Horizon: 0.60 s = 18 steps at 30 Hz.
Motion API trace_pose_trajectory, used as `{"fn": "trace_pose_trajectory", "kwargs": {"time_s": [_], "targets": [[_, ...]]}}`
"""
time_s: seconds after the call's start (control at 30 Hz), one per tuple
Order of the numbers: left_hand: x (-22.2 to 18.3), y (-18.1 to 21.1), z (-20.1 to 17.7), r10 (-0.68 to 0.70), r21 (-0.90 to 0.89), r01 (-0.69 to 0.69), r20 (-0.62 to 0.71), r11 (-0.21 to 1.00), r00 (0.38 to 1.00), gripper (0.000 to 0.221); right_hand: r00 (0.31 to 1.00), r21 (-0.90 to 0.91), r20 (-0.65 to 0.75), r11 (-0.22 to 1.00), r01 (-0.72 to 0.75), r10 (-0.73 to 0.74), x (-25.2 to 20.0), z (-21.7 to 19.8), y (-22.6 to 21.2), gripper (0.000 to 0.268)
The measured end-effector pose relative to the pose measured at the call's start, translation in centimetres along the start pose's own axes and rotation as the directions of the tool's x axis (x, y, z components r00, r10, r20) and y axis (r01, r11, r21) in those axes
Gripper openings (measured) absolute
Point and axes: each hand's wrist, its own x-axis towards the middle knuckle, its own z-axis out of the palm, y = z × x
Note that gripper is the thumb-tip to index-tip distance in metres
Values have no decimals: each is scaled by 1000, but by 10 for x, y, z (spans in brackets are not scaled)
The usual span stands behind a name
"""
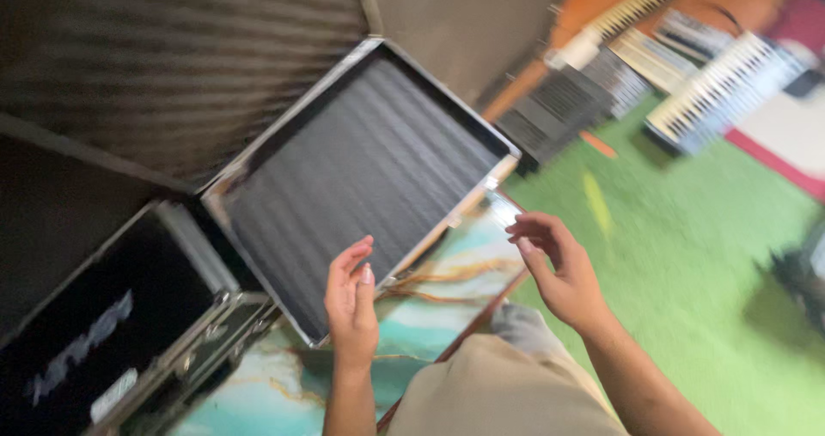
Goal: The person places an electronic unit into a hard-shell case and then fits a foam insert into another case.
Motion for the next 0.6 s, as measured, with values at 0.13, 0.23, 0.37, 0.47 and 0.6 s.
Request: {"fn": "trace_pose_trajectory", "kwargs": {"time_s": [0.13, 0.23, 0.37, 0.47, 0.6], "targets": [[8, -5, 23, -28, -1, 29, 157, 1000, 987, 33, 986, -104, -161, 995, 14, -30, -35, -22, -13, 32], [12, -9, 49, -47, -8, 51, 279, 999, 959, 32, 948, -136, -318, 989, -49, 4, -65, -41, -19, 34], [15, -19, 92, -66, -21, 86, 471, 996, 880, 31, 864, -114, -502, 988, -105, 34, -110, -68, -13, 40], [14, -23, 139, -91, -3, 113, 574, 994, 814, 31, 770, -93, -637, 988, -121, 35, -145, -89, -9, 41], [-7, -25, 208, -135, 14, 176, 701, 984, 700, 34, 634, -97, -773, 985, -143, 16, -197, -124, 1, 42]]}}
